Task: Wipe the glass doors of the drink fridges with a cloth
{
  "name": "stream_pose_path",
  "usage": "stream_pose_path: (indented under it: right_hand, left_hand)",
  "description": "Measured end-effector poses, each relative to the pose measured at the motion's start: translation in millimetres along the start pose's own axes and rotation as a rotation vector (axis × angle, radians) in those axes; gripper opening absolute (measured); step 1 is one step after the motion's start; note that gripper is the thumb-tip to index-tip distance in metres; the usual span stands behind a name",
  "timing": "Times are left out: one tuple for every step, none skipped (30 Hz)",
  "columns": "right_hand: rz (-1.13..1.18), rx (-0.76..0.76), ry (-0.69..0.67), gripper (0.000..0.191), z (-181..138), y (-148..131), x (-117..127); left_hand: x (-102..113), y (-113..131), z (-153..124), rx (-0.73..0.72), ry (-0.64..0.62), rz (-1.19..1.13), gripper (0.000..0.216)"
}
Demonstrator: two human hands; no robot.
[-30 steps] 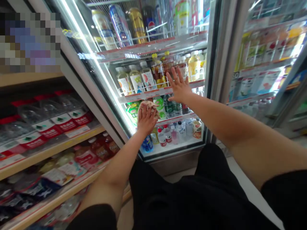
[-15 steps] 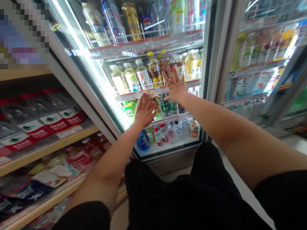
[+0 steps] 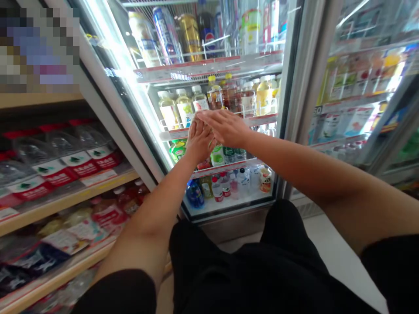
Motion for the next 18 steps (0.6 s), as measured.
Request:
stream_pose_path:
  right_hand:
    - [0.026, 0.030, -0.029, 0.069, 6, -4, -6]
    - [0.052, 0.029, -0.040, 0.067, 10, -5, -12]
    - [0.073, 0.005, -0.034, 0.066, 13, -3, -19]
    - [0.084, -0.026, -0.017, 0.065, 15, 0, -25]
    - [0.086, -0.047, -0.002, 0.063, 15, 3, -31]
    - [0.078, -0.049, 0.004, 0.061, 13, 5, -36]
    - [0.059, -0.037, -0.001, 0.057, 11, 6, -41]
    - [0.032, -0.020, -0.017, 0.054, 9, 5, -46]
    - [-0.002, -0.008, -0.036, 0.051, 6, 5, -50]
    - [-0.036, -0.001, -0.054, 0.049, 4, 3, -52]
    - [-0.068, 0.003, -0.066, 0.047, 2, 2, -54]
    - [-0.094, 0.010, -0.071, 0.044, 2, 2, -54]
    - [-0.110, 0.023, -0.073, 0.041, 3, 2, -52]
    - [-0.117, 0.042, -0.076, 0.037, 5, 4, -50]
    - [-0.114, 0.064, -0.080, 0.035, 9, 7, -46]
    - [-0.104, 0.081, -0.080, 0.035, 12, 11, -42]
    - [-0.093, 0.082, -0.070, 0.037, 16, 17, -37]
    - [-0.086, 0.062, -0.042, 0.040, 19, 24, -31]
  left_hand:
    - [5, -2, -1, -0.043, 0.014, -0.012, 0.051]
    - [10, -4, -2, -0.090, 0.023, -0.030, 0.049]
    - [17, -8, -5, -0.129, 0.030, -0.051, 0.046]
    - [24, -13, -9, -0.153, 0.035, -0.073, 0.043]
    - [31, -20, -14, -0.155, 0.046, -0.088, 0.041]
    - [37, -27, -19, -0.134, 0.064, -0.089, 0.040]
    - [44, -36, -24, -0.089, 0.097, -0.075, 0.040]
    - [50, -45, -28, -0.024, 0.140, -0.046, 0.041]
    - [56, -54, -31, 0.052, 0.189, -0.011, 0.042]
    - [60, -62, -32, 0.131, 0.231, 0.023, 0.045]
    - [62, -69, -33, 0.209, 0.262, 0.048, 0.050]
    - [62, -74, -32, 0.275, 0.274, 0.060, 0.056]
    - [62, -78, -30, 0.325, 0.270, 0.061, 0.061]
    - [60, -79, -28, 0.359, 0.256, 0.055, 0.066]
    - [57, -79, -26, 0.383, 0.241, 0.046, 0.069]
    - [55, -79, -25, 0.401, 0.228, 0.035, 0.070]
    - [53, -78, -24, 0.416, 0.222, 0.022, 0.071]
    - [52, -77, -24, 0.427, 0.222, 0.008, 0.072]
Point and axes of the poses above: each hand's wrist, its own z-axis towards the middle knuckle, its own x-axis out of the back of the hand, y = z × x, the point moved 4 cm from there along z, towards the middle knuckle, and after that the axes turned 9 degrees about x, right-handed, at the moved point
